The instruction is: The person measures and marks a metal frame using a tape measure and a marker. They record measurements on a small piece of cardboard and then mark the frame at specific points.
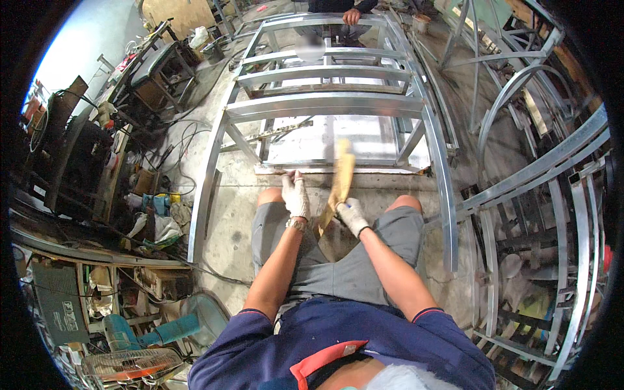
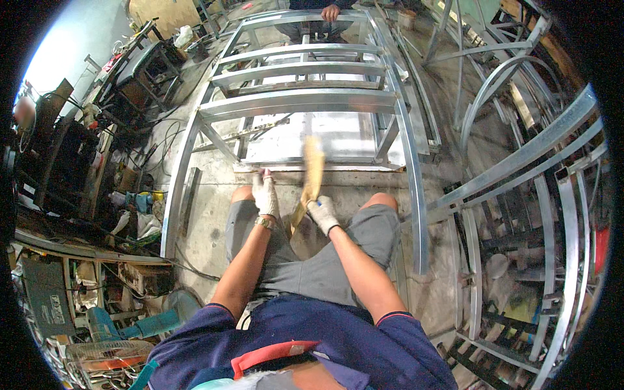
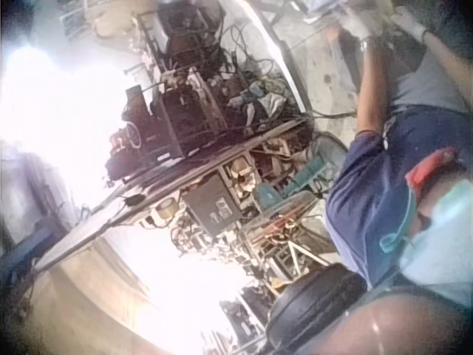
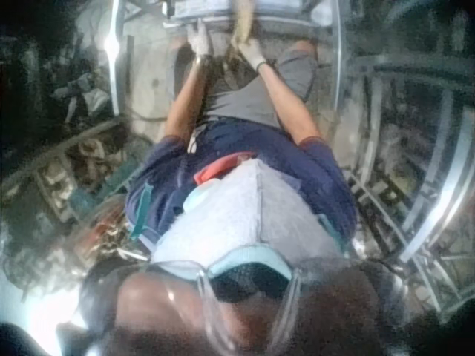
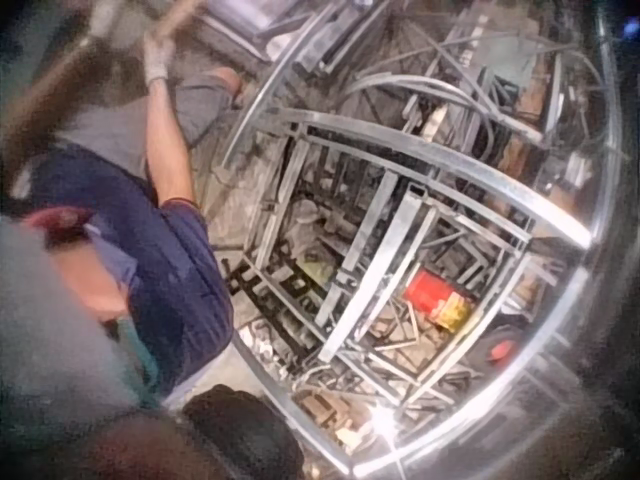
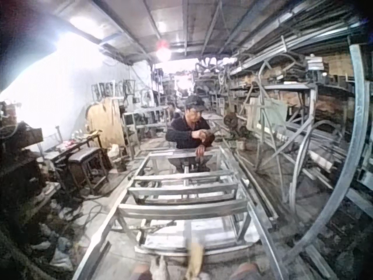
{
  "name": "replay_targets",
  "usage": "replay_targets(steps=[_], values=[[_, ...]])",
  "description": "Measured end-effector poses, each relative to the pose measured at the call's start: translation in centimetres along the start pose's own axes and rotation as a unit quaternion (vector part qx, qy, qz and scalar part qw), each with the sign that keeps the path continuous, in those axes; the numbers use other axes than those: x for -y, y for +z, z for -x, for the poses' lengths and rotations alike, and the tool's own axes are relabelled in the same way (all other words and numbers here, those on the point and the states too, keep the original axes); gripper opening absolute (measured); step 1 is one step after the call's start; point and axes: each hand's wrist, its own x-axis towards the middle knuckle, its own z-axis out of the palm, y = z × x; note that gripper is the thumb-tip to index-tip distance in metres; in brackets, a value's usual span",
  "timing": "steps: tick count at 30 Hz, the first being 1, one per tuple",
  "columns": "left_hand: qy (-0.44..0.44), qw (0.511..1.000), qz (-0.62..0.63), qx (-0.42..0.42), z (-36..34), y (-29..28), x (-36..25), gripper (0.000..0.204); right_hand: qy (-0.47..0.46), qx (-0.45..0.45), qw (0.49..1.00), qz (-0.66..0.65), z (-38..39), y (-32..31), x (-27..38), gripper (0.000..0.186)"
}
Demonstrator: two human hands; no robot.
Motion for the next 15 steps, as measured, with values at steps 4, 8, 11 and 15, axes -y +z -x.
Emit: replay_targets(steps=[4,8,11,15], values=[[0.154,0.977,-0.146,-0.034,-4.8,-3.1,-7.3,0.035,0.066,-0.111,0.969,-0.209,-3.7,-1.4,-3.3,0.024],[0.386,0.794,-0.425,-0.199,-10.2,-6.1,-16.0,0.045,0.200,-0.147,0.947,-0.202,-5.7,-2.1,-5.2,0.031],[0.383,0.729,-0.523,-0.219,-15.2,-8.4,-20.2,0.063,0.133,-0.112,0.985,-0.017,-5.8,-2.0,-6.1,0.037],[0.152,0.809,-0.567,-0.042,-20.6,-10.5,-20.1,0.069,0.118,-0.031,0.993,0.001,-6.0,-0.9,-7.0,0.045]])
